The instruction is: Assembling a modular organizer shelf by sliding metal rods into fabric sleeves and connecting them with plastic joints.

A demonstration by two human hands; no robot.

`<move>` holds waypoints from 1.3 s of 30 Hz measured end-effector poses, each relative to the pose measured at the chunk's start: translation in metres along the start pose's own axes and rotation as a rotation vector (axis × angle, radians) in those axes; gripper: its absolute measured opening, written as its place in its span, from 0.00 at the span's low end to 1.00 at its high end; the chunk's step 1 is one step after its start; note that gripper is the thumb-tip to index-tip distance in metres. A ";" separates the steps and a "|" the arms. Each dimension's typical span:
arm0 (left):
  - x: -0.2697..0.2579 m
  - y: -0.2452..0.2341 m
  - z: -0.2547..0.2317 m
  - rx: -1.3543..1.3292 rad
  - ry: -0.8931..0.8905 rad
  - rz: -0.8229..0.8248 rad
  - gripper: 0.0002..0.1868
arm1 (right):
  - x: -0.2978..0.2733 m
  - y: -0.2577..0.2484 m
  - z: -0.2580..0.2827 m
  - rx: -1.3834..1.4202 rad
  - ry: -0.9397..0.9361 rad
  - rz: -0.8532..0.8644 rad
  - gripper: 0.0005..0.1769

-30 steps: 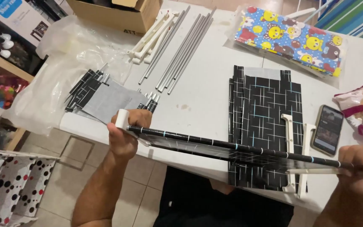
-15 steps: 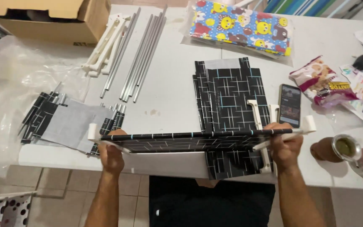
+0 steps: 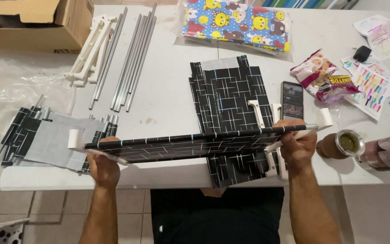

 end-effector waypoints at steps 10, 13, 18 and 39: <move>0.045 0.012 -0.056 0.285 0.063 -0.271 0.30 | 0.032 0.070 0.020 -0.044 -0.069 -0.605 0.05; 0.039 0.071 -0.057 0.146 -0.022 -0.175 0.32 | 0.033 0.085 0.007 0.075 0.007 -0.837 0.13; 0.022 0.158 -0.034 -0.177 -0.184 0.200 0.40 | -0.072 0.040 -0.097 0.326 0.341 -0.778 0.24; 0.091 0.136 0.031 0.281 -0.160 0.242 0.10 | 0.034 0.016 -0.060 -0.943 0.225 0.075 0.12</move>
Point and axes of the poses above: each hand's wrist, its own x-axis towards the middle knuckle, its own y-axis out of the palm, z = x × y, the point moved 1 cm from there along x, towards the middle knuckle, and after that the axes turned 2 degrees about -y, right-handed, at the moved point
